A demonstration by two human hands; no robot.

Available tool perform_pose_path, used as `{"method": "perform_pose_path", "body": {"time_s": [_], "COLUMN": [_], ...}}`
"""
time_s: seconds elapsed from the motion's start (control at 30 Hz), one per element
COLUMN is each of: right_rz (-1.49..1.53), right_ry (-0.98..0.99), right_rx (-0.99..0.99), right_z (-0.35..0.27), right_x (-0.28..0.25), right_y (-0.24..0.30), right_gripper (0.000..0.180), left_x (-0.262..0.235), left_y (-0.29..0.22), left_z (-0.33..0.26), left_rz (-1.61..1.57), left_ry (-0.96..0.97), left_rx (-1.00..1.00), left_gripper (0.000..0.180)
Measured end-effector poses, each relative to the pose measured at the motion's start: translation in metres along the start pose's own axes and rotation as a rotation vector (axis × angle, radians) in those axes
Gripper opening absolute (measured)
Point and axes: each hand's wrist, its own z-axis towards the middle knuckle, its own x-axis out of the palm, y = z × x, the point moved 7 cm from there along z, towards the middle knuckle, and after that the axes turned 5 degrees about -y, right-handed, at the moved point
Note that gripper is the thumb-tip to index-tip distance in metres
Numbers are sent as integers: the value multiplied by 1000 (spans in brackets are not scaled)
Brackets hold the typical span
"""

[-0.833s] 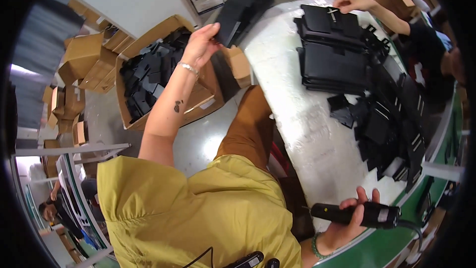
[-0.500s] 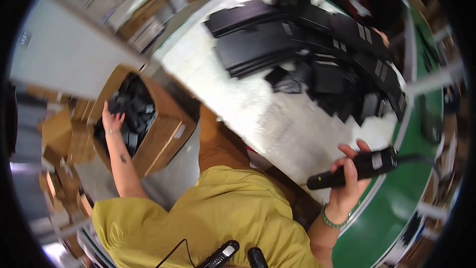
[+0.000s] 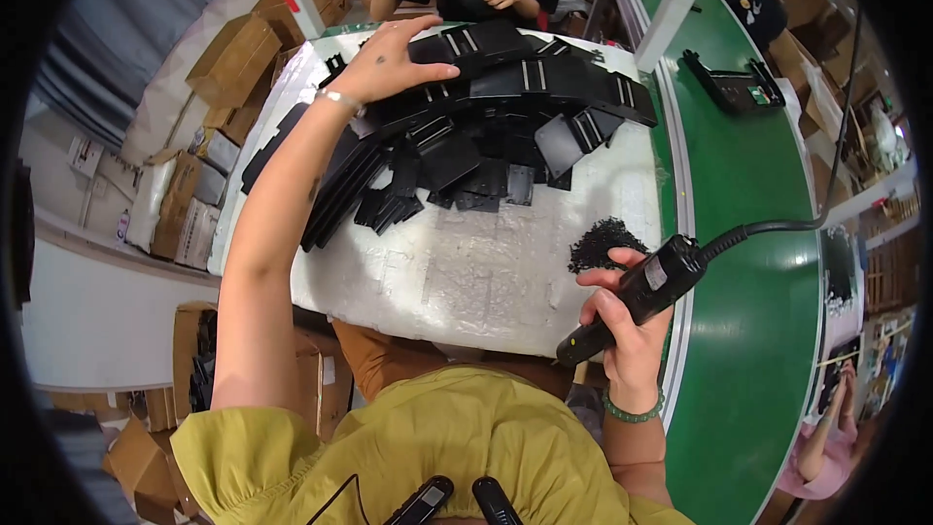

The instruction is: Assembling plastic components by driving screws into housing units using an electric screwdriver.

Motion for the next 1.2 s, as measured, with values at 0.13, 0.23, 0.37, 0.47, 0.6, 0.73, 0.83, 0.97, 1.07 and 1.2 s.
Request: {"method": "perform_pose_path", "body": {"time_s": [0.13, 0.23, 0.37, 0.47, 0.6, 0.73, 0.83, 0.97, 1.07, 1.2], "right_rz": [17, 32, 234, 289, 227, 168, 145, 242, 262, 322], "right_ry": [-171, -210, -144, -111, -106, -187, -196, -184, -168, -113], "right_rx": [-69, -52, -275, -467, -514, -491, -484, -473, -465, -546], "right_z": [-9, -2, 6, 12, 34, 48, 52, 60, 59, 48], "right_x": [-34, -46, -62, -67, -54, -53, -52, -53, -57, -51], "right_y": [6, 17, 27, 38, 32, 26, 20, 11, 16, 36], "right_gripper": [46, 46, 42, 38, 31, 30, 28, 28, 29, 32], "left_x": [42, 11, -29, -4, 54, 58, 59, 53, 52, 65], "left_y": [4, -51, -91, -138, -142, -144, -146, -151, -151, -175], "left_z": [29, 30, -27, -100, -175, -182, -183, -166, -153, -127], "left_rz": [71, 24, -279, -281, -385, -292, -298, -400, -352, -400], "left_ry": [178, 62, -91, 246, 518, 517, 540, 421, 380, 287], "left_rx": [54, 90, 119, 12, -79, 36, 3, -33, 30, 157], "left_gripper": [74, 64, 59, 65, 72, 71, 72, 67, 58, 36]}}
